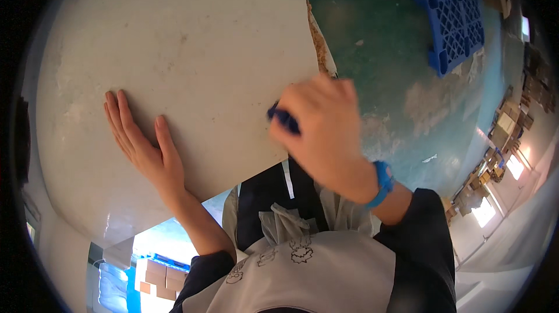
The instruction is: Wiping a white table surface with a dark blue cloth.
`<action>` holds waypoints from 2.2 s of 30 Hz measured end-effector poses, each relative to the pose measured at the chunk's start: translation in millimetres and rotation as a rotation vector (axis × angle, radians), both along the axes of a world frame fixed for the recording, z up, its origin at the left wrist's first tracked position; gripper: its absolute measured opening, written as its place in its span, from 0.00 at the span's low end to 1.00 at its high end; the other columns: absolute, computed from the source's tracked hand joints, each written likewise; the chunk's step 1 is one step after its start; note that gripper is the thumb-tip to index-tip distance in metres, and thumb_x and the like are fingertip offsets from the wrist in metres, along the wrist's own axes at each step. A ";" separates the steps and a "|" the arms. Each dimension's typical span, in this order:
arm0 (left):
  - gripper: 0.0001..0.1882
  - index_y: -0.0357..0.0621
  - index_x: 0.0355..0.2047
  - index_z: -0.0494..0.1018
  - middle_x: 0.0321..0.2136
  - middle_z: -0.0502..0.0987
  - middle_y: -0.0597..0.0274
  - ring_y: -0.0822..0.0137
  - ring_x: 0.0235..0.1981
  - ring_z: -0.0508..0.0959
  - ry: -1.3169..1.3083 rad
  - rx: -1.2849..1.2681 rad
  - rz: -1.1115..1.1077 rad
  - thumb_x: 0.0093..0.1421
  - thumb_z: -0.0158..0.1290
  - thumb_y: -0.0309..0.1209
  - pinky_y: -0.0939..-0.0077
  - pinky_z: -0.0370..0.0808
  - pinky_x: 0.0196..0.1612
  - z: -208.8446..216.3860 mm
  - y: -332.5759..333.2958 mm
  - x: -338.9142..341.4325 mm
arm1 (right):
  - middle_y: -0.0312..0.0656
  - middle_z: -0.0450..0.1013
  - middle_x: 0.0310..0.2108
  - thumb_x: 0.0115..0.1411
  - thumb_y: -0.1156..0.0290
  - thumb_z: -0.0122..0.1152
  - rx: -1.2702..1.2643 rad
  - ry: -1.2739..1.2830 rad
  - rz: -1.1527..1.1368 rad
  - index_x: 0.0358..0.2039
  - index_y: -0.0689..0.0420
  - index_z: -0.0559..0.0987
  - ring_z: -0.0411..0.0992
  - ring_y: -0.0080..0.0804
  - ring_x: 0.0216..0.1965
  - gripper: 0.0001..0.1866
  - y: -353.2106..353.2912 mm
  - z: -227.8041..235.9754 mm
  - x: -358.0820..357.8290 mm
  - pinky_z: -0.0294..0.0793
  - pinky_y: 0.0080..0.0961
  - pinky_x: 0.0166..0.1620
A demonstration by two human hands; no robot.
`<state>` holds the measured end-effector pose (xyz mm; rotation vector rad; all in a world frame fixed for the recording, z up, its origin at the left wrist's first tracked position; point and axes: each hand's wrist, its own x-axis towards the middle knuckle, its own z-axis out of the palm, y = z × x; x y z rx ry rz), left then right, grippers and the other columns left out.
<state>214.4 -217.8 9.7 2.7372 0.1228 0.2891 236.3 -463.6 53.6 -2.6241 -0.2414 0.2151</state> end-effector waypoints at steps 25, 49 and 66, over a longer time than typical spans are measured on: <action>0.31 0.40 0.65 0.62 0.67 0.61 0.50 0.47 0.69 0.58 0.001 0.005 0.022 0.64 0.50 0.40 0.53 0.54 0.67 3.0 -0.4 -1.3 | 0.38 0.71 0.28 0.44 0.74 0.66 -0.119 -0.106 0.096 0.27 0.55 0.75 0.69 0.40 0.36 0.09 -13.5 -3.6 19.8 0.64 0.35 0.43; 0.30 0.45 0.66 0.62 0.67 0.61 0.53 0.51 0.69 0.58 -0.020 -0.004 0.047 0.64 0.50 0.39 0.52 0.52 0.68 -0.2 -6.1 -6.3 | 0.41 0.71 0.30 0.46 0.74 0.66 -0.078 -0.124 0.302 0.29 0.54 0.76 0.68 0.43 0.35 0.09 -19.5 -6.5 22.3 0.64 0.36 0.41; 0.30 0.46 0.65 0.63 0.67 0.61 0.55 0.52 0.69 0.58 -0.054 -0.024 0.023 0.64 0.51 0.41 0.52 0.53 0.68 -9.6 -29.0 2.7 | 0.39 0.70 0.26 0.44 0.73 0.67 -0.084 -0.074 0.101 0.27 0.53 0.75 0.69 0.39 0.33 0.10 -7.3 -12.9 -47.0 0.64 0.36 0.40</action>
